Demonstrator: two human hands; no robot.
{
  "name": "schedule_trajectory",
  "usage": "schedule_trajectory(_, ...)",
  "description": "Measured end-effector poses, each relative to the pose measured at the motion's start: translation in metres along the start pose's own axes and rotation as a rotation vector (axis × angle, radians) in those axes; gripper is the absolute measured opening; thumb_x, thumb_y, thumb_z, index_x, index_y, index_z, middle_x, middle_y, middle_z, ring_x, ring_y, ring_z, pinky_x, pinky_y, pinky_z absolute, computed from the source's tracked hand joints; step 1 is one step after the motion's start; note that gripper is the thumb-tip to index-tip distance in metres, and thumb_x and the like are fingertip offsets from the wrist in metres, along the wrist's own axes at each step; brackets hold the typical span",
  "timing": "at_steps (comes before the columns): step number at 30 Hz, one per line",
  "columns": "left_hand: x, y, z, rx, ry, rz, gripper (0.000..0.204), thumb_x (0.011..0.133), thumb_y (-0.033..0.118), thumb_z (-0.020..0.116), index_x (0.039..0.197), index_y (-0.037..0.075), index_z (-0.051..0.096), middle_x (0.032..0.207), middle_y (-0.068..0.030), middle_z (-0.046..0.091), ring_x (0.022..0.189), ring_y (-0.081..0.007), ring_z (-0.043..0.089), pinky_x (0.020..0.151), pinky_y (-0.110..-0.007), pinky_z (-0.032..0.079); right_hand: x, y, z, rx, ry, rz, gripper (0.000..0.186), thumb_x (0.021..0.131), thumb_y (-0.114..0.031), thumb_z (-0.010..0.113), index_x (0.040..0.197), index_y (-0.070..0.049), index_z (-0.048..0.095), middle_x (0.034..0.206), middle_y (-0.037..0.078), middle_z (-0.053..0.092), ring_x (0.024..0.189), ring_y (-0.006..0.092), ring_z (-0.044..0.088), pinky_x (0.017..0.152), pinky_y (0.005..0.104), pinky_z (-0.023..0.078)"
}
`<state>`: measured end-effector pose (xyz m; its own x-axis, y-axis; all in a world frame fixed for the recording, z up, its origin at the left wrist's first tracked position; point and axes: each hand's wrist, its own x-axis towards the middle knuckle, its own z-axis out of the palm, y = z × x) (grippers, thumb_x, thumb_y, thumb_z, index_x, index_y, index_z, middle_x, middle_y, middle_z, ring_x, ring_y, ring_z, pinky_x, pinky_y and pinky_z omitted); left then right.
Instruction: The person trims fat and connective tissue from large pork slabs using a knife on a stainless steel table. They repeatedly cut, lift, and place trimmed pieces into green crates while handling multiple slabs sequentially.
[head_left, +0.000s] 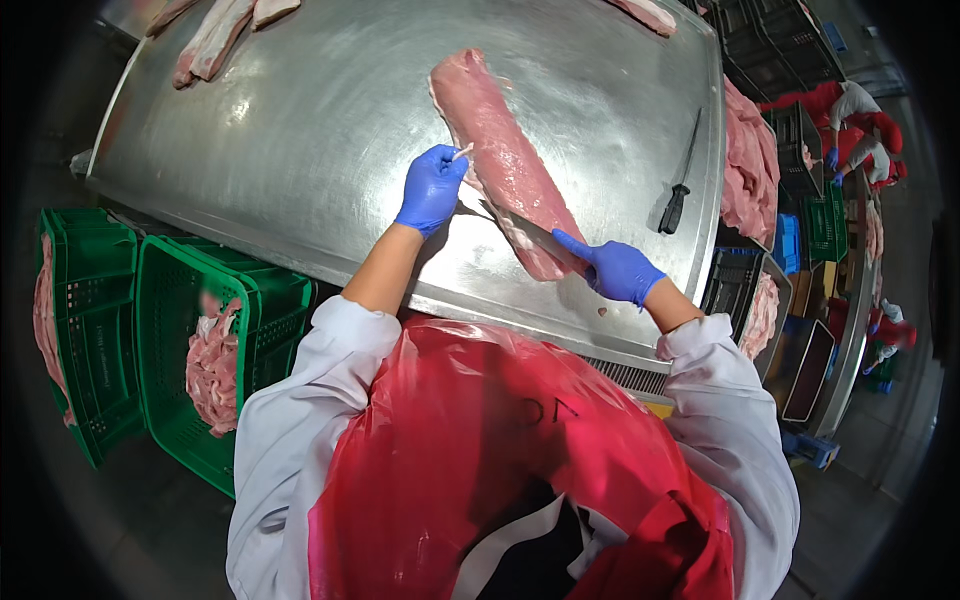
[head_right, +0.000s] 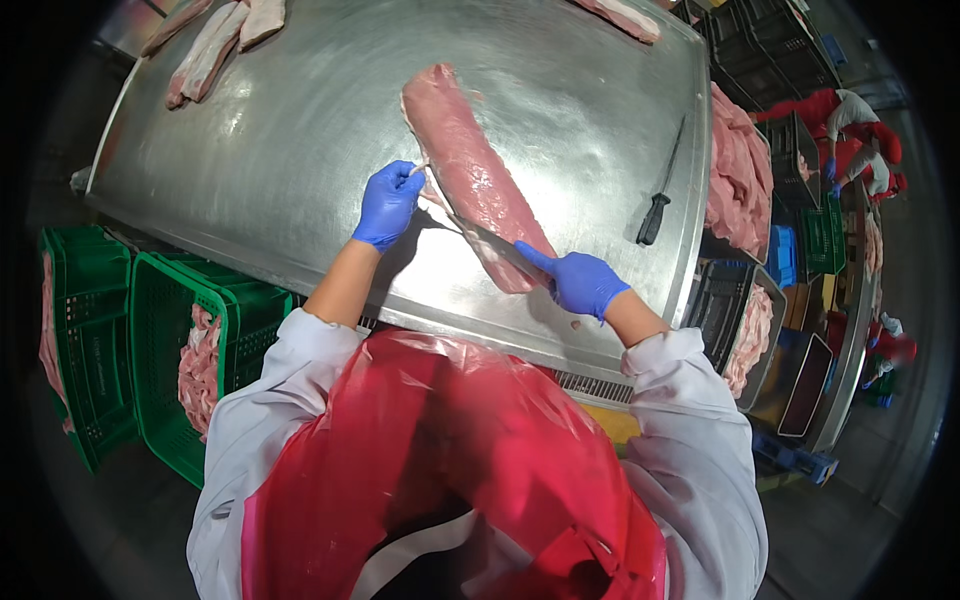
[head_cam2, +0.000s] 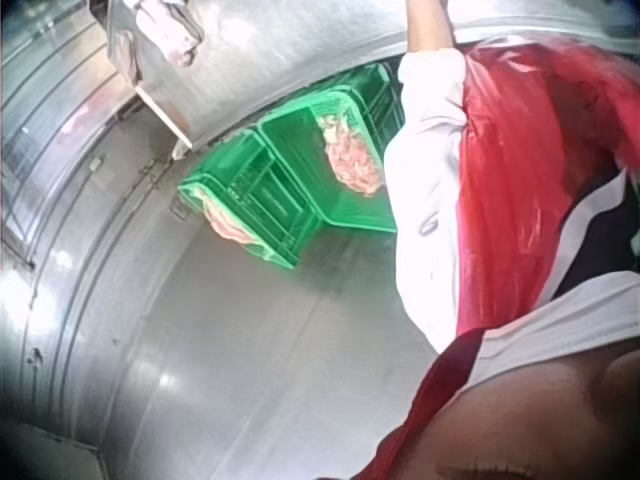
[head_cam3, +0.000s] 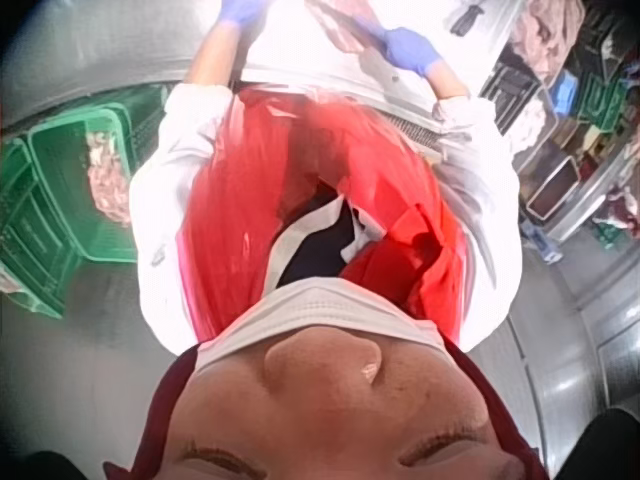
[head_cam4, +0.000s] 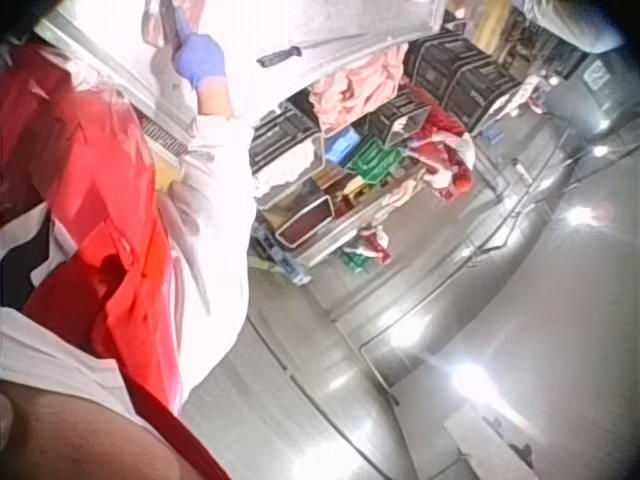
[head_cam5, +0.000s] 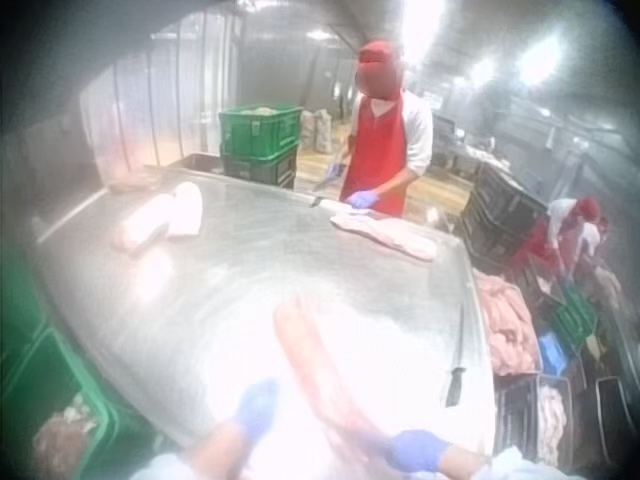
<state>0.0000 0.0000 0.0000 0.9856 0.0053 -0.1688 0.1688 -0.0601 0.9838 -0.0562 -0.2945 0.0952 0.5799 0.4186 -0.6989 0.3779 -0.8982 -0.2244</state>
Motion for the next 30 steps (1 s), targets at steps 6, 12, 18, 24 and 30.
schedule_trajectory(6,-0.020,0.019,-0.001,-0.063,0.053,0.131,0.009,0.095,0.012,0.063,0.092,0.003,0.064,0.072,0.0039,0.055,0.063,-0.0045,0.047,0.056,-0.023,0.040,0.020,-0.027,0.042,0.067,0.335,-0.015,0.081,0.088,-0.014,0.056,0.156,-0.035,0.018,0.084,0.020,0.069,0.073,0.0398,0.067,0.067,0.0490,0.053)
schedule_trajectory(12,-0.044,-0.035,-0.047,-0.282,0.202,-0.136,0.008,0.096,0.010,0.061,0.094,0.002,0.062,0.072,0.0012,0.054,0.057,-0.0058,0.049,0.050,-0.022,0.039,-0.129,0.022,0.098,0.038,0.082,0.053,0.085,0.086,-0.011,0.055,0.157,-0.033,0.016,0.075,0.019,0.067,0.067,0.0403,0.065,0.062,0.0507,0.051)
schedule_trajectory(18,-0.072,-0.062,-0.058,-0.241,0.221,-0.075,0.007,0.097,0.009,0.060,0.097,0.002,0.061,0.073,0.0004,0.055,0.057,-0.0052,0.049,0.049,-0.022,0.039,-0.084,0.011,0.079,0.274,0.417,-0.026,0.083,0.085,-0.009,0.055,0.157,-0.026,0.017,0.081,0.023,0.067,0.074,0.0436,0.065,0.068,0.0515,0.052)
schedule_trajectory(24,-0.067,-0.023,-0.051,-0.095,0.194,0.030,0.006,0.098,0.009,0.060,0.099,0.003,0.061,0.073,0.0016,0.056,0.058,-0.0042,0.048,0.050,-0.021,0.039,0.006,-0.052,0.081,0.282,0.402,-0.018,0.080,0.088,-0.006,0.050,0.158,-0.022,0.014,0.090,0.025,0.068,0.080,0.0434,0.066,0.073,0.0507,0.053)
schedule_trajectory(30,-0.093,-0.030,-0.069,-0.227,0.223,-0.011,0.005,0.097,0.008,0.060,0.099,0.004,0.061,0.075,0.0016,0.056,0.058,-0.0044,0.047,0.051,-0.021,0.037,-0.131,0.008,0.158,0.170,0.222,0.074,0.082,0.087,-0.008,0.053,0.157,-0.031,0.018,0.087,0.021,0.068,0.074,0.0406,0.067,0.066,0.0506,0.053)
